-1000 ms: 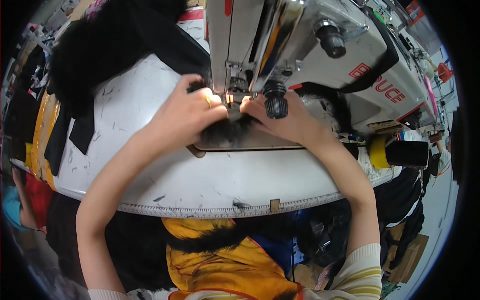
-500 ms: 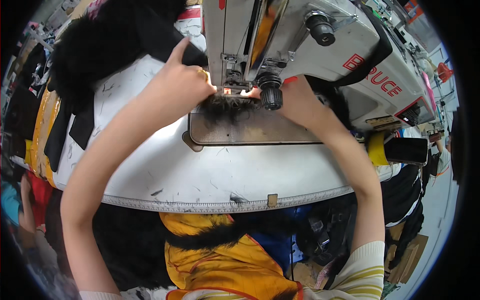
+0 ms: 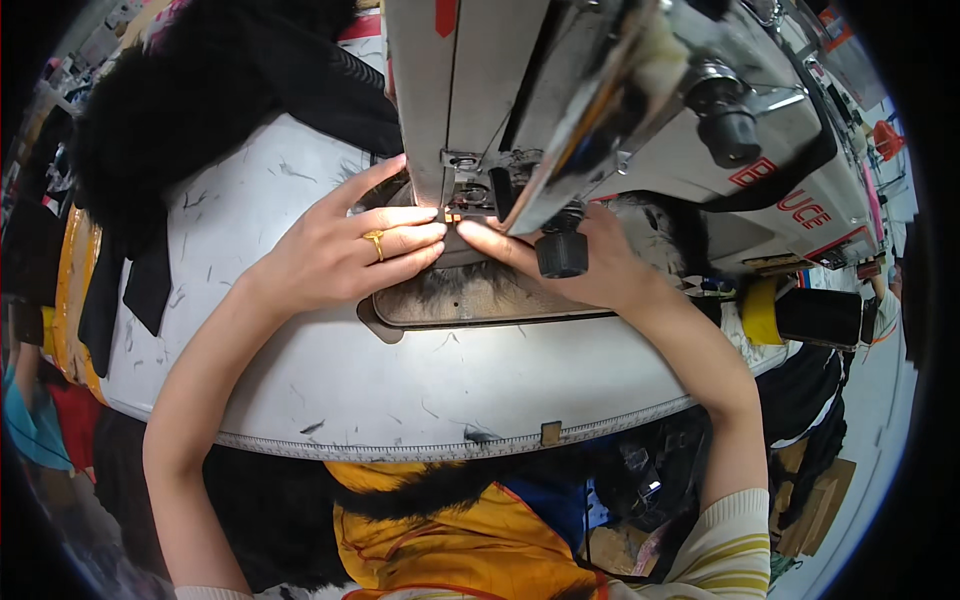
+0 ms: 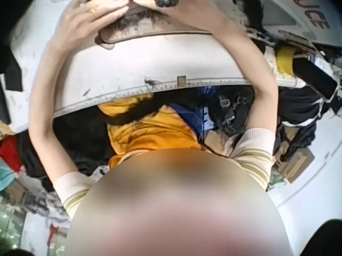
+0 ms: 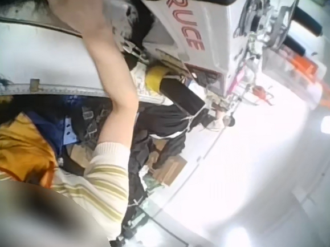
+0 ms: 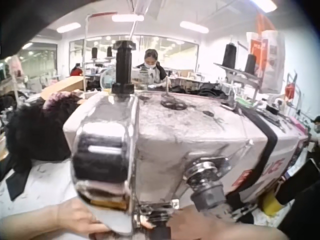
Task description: Sewing black faux fur trim onto black fabric using a sewing machine.
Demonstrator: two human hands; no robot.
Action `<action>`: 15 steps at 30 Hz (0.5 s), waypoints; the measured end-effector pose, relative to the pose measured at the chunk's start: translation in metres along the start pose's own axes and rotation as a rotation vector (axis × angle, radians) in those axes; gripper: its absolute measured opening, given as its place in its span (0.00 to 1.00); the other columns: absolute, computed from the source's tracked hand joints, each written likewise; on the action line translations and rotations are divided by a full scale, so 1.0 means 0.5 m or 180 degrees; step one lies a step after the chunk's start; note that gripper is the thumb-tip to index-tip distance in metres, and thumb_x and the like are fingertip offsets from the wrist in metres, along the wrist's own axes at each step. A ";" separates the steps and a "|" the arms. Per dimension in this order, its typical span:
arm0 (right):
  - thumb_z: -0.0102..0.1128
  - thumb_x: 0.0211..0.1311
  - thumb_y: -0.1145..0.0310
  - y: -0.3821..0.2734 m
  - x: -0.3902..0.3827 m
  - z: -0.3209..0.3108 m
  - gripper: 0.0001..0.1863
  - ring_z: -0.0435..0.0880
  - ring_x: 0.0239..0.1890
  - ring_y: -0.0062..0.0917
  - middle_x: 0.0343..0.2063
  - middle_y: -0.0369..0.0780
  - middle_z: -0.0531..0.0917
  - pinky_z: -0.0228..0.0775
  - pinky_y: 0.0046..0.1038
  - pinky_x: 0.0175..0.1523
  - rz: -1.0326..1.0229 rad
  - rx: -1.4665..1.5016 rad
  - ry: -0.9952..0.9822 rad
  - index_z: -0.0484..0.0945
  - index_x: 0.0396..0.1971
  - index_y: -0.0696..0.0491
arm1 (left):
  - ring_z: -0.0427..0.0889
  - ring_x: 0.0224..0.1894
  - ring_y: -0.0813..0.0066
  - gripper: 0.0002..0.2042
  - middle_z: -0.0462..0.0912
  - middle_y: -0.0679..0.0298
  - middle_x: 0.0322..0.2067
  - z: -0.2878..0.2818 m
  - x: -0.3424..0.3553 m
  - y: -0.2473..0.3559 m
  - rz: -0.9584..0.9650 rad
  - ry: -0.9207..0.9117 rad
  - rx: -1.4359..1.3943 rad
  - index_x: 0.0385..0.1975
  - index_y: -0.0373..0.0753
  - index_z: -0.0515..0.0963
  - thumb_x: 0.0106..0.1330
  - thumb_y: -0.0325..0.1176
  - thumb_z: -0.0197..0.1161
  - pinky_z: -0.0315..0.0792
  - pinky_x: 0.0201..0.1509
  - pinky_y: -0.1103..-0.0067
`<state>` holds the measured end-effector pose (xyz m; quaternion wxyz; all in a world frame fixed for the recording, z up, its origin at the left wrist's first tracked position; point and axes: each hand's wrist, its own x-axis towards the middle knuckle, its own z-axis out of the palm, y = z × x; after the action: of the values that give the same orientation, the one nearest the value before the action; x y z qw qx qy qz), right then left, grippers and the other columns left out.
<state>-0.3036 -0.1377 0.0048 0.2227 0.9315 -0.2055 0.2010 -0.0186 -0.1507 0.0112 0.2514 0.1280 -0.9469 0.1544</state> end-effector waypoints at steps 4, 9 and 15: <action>0.59 0.38 0.66 0.004 -0.004 0.019 0.07 0.78 0.24 0.22 0.21 0.31 0.76 0.68 0.26 0.27 0.0167 -0.0068 -0.0183 0.71 0.10 0.46 | 0.80 0.48 0.77 0.13 0.83 0.72 0.41 0.000 -0.002 -0.006 -0.0625 -0.0126 -0.0740 0.39 0.45 0.82 0.54 0.29 0.60 0.62 0.69 0.59; 0.64 0.43 0.57 0.013 0.014 -0.015 0.13 0.78 0.21 0.26 0.14 0.33 0.74 0.66 0.30 0.25 0.0614 0.0284 -0.0307 0.73 0.12 0.47 | 0.80 0.40 0.74 0.16 0.82 0.71 0.35 -0.023 0.043 0.016 -0.0701 -0.0175 -0.0401 0.38 0.43 0.80 0.46 0.24 0.64 0.53 0.72 0.60; 0.67 0.46 0.61 0.024 0.040 -0.058 0.11 0.81 0.33 0.33 0.27 0.38 0.82 0.72 0.34 0.37 0.0525 0.2160 -0.1062 0.84 0.31 0.49 | 0.81 0.40 0.67 0.14 0.81 0.65 0.34 -0.082 0.085 0.015 -0.1165 -0.1512 -0.2289 0.36 0.40 0.79 0.48 0.30 0.68 0.65 0.58 0.65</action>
<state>-0.3009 -0.1386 0.0419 -0.1516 0.9525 -0.2350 0.1204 -0.0389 -0.1364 0.0653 0.0791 0.2295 -0.9335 -0.2640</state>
